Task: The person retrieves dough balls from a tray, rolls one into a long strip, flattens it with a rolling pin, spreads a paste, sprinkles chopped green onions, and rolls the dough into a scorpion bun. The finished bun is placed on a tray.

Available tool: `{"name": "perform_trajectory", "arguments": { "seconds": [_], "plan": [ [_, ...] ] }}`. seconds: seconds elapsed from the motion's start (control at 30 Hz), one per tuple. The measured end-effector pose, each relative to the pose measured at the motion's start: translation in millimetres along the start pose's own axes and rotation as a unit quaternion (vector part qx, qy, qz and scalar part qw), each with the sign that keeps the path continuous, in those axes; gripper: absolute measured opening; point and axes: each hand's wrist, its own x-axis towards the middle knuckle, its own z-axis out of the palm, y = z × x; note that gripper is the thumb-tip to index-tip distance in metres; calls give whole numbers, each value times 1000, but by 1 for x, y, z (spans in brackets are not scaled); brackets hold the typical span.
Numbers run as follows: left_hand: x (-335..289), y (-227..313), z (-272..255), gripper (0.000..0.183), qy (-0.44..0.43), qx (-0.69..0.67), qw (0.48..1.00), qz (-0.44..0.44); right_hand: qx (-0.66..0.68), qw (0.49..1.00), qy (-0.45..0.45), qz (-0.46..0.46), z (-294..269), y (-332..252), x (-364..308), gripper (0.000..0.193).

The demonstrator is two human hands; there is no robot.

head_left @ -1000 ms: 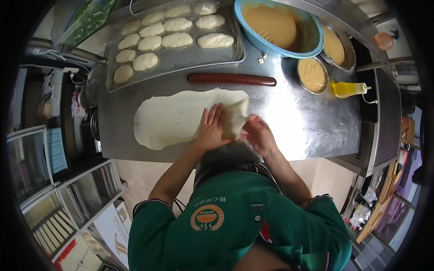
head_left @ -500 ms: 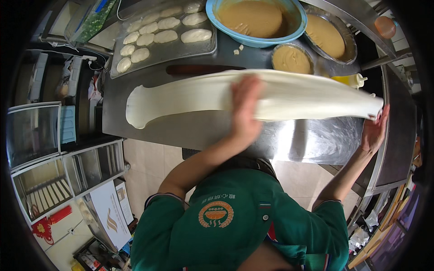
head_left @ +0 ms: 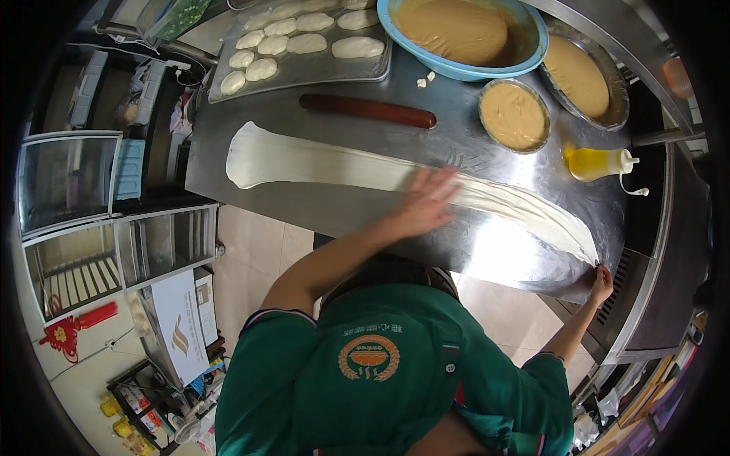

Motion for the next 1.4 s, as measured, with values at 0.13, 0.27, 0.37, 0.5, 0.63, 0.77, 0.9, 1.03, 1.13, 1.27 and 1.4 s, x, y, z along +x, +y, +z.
{"name": "perform_trajectory", "arguments": {
  "seconds": [0.13,0.27,0.37,0.5,0.63,0.77,0.9,1.03,1.13,1.27,1.4],
  "plan": [
    [-101,-115,-42,74,160,78,970,-163,-196,956,199,93,14,-51,-28,22],
    [-193,-238,-96,72,301,92,898,-307,-192,918,200,-283,109,-196,-79,24],
    [-239,-326,-148,70,359,84,858,-359,-76,870,24,-486,223,-339,-161,32],
    [-278,-382,-171,74,234,177,862,-414,-61,764,-187,-615,368,-498,-288,49],
    [-304,-395,-168,78,173,106,899,-387,-246,738,-255,-575,451,-581,-351,65],
    [-319,-406,-199,76,359,-32,862,-356,-195,639,-358,-653,471,-608,-413,60],
    [-347,-367,-209,70,424,-81,835,-342,-202,514,-397,-733,502,-627,-541,70],
    [-362,-361,-201,58,166,82,918,-352,-132,488,-367,-781,540,-658,-623,73],
    [-336,-425,-219,51,191,119,918,-328,-152,509,-341,-776,569,-686,-625,72],
    [-292,-468,-250,45,263,23,920,-291,-143,552,-337,-749,593,-707,-597,65],
    [-256,-449,-251,51,118,47,983,-136,-119,599,-340,-715,591,-706,-550,52]
  ]
}}
